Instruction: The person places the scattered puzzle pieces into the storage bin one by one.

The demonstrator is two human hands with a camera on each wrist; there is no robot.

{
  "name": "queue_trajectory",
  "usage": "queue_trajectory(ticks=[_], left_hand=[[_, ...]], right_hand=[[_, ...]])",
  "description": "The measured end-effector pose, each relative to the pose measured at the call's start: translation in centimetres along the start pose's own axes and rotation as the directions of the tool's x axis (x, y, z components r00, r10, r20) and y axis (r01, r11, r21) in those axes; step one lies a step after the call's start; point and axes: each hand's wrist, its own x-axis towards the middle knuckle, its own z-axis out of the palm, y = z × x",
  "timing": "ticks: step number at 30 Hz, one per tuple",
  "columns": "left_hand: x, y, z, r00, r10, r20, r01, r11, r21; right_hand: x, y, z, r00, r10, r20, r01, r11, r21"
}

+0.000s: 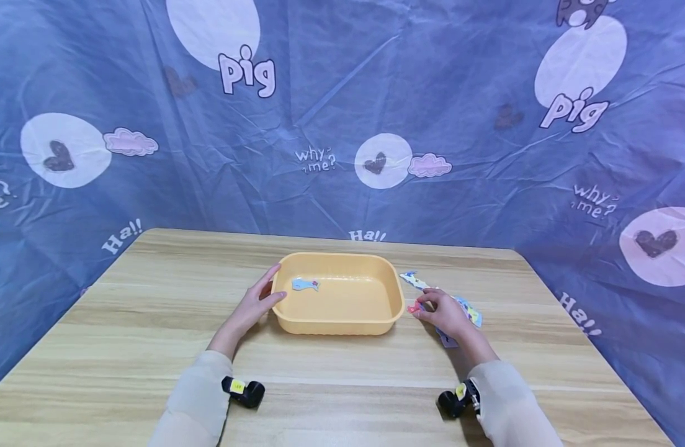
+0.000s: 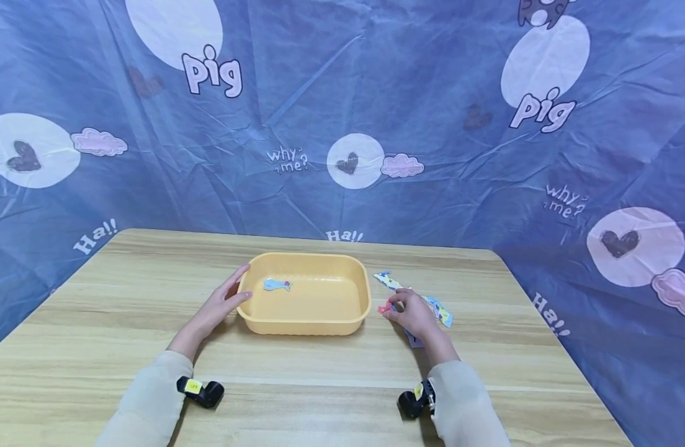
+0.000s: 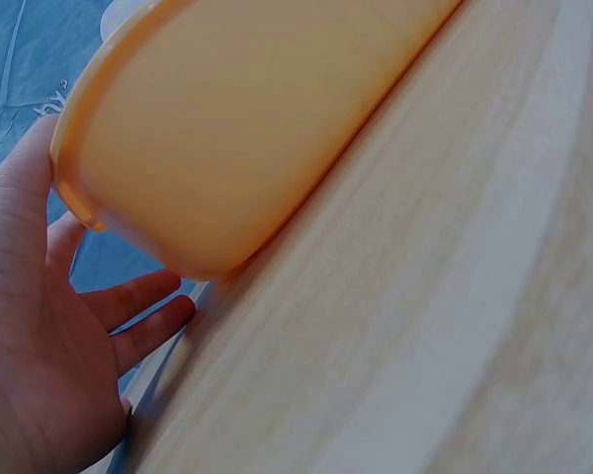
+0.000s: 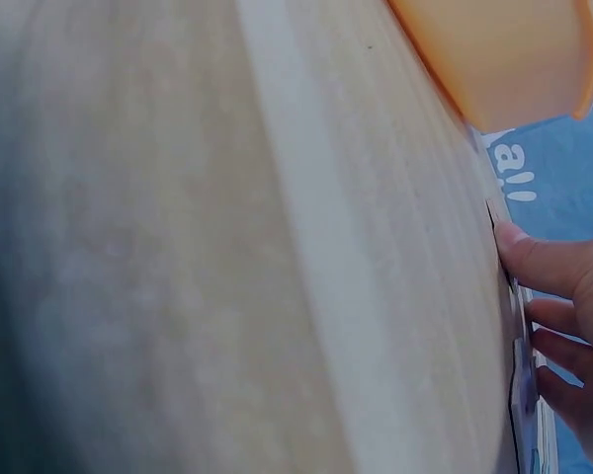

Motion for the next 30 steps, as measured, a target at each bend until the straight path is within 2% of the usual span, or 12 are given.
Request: queue_trajectory(ticks=[16,24,30], left_hand=[[0.1,-0.2,0.0,1.000,0.009,-0.004,-0.009,1.000,0.000],[1.1,-2.6,-0.4,1.000,0.022,-0.006,-0.022,1.000,-0.021],[1.2,-2.9,-0.4,0.999,0.040,-0.014,-0.041,0.999,-0.010]], right_hand=[[-0.1,-0.2,0.3,0.999,-0.040,-0.025,0.039,0.999,-0.021],[0.0,-0.2,0.3,0.999,-0.034,-0.029,0.034,0.999,-0.012],[0.1,-0.1,0.4,0.999,-0.014,-0.043,0.013,1.000,-0.020]])
